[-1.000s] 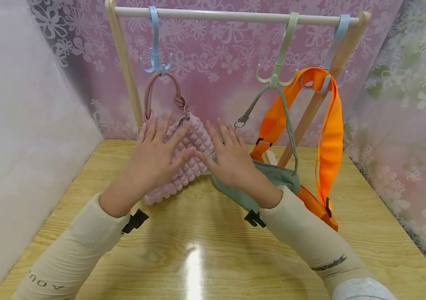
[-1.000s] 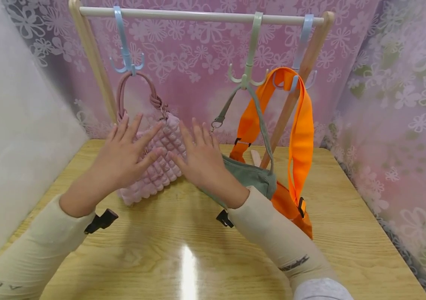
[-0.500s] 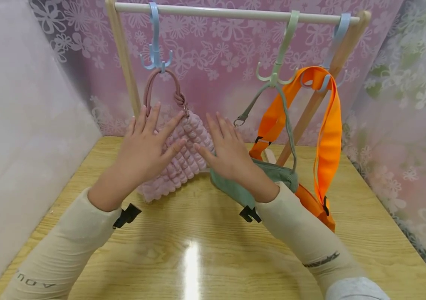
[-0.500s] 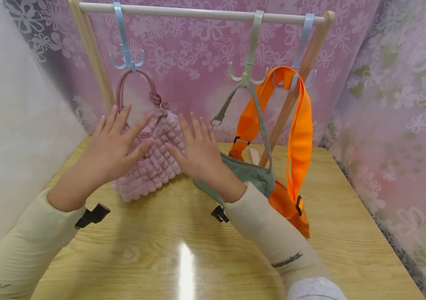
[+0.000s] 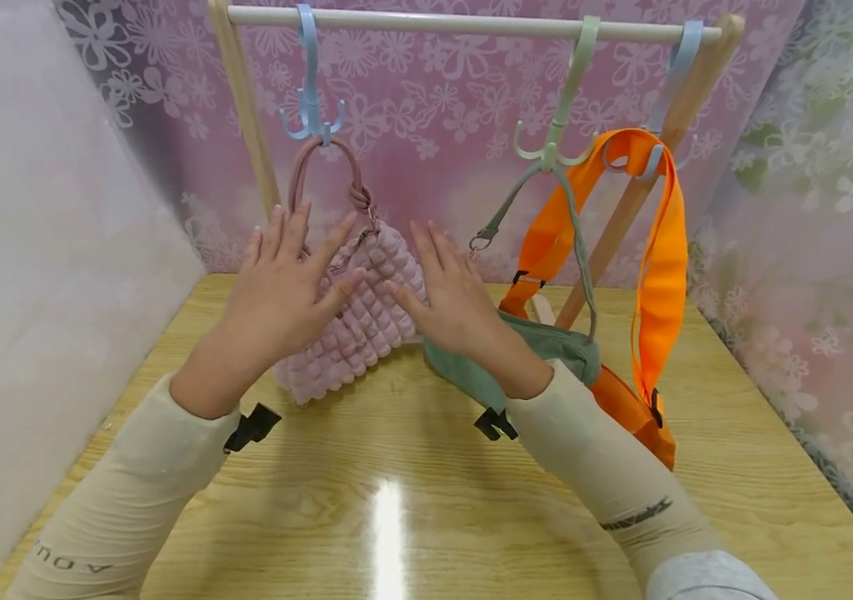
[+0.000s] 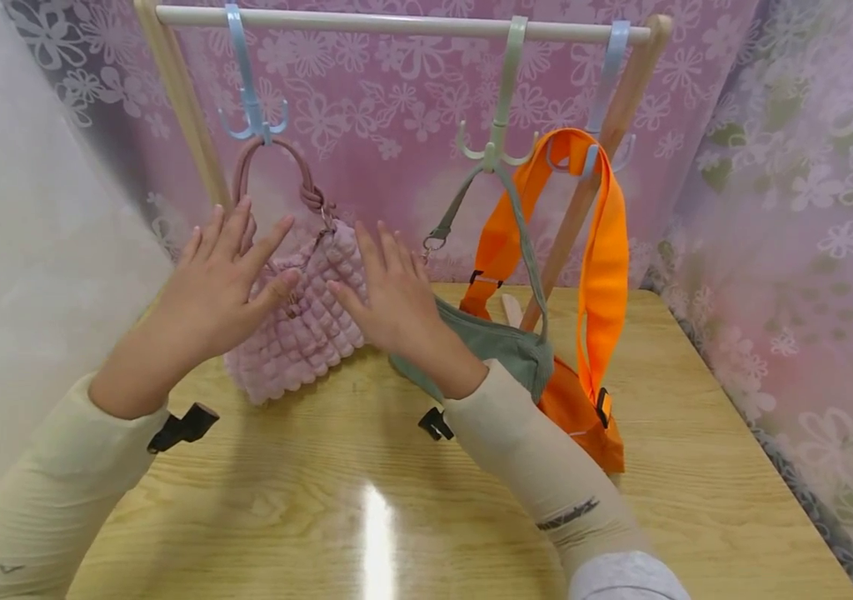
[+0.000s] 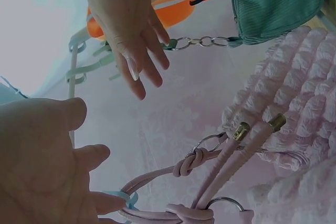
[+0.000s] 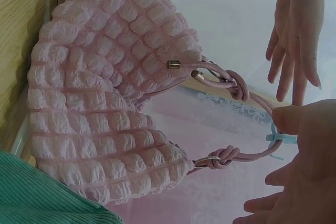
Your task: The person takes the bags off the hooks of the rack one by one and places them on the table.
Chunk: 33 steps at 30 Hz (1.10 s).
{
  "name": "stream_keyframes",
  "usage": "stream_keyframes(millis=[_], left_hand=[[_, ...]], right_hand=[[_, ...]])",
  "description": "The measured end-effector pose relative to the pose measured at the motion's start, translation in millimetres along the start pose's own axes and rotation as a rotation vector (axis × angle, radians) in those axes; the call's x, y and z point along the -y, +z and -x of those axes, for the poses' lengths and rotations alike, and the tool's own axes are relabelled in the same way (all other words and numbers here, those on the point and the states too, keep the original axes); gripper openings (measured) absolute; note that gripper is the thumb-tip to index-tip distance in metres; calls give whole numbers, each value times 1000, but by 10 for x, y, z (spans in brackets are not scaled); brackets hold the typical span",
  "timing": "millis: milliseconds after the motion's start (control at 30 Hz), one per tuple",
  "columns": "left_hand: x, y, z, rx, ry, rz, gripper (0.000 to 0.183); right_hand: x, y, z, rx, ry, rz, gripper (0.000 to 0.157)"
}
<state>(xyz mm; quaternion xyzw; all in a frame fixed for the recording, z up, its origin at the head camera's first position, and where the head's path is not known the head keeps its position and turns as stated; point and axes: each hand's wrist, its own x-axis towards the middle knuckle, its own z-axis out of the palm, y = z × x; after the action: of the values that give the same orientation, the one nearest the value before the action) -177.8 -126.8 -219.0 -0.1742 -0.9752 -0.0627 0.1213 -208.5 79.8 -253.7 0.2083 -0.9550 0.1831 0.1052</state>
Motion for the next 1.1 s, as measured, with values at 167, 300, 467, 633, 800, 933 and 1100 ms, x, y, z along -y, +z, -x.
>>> stream_keyframes(millis=[167,300,467,633,800,933,1100], left_hand=[[35,-4,21,-10,-15,9,60],[57,-8,22,-19,-22,7,61],[77,-4,41,-16,-33,8,61],[124,1,49,-31,-40,21,60],[188,-53,18,-60,-54,32,61],[224,-127,-23,-88,-60,41,60],[247,-174,-81,-126,-68,49,59]], right_hand=[[14,38,-19,10,18,-35,79],[8,55,-13,0,18,-66,79],[-10,84,-37,-2,5,-70,81],[1,122,-77,-7,-12,-84,81],[33,130,-137,-12,-35,-89,82],[74,95,-201,-25,-49,-86,82],[115,67,-267,-30,-55,-107,81]])
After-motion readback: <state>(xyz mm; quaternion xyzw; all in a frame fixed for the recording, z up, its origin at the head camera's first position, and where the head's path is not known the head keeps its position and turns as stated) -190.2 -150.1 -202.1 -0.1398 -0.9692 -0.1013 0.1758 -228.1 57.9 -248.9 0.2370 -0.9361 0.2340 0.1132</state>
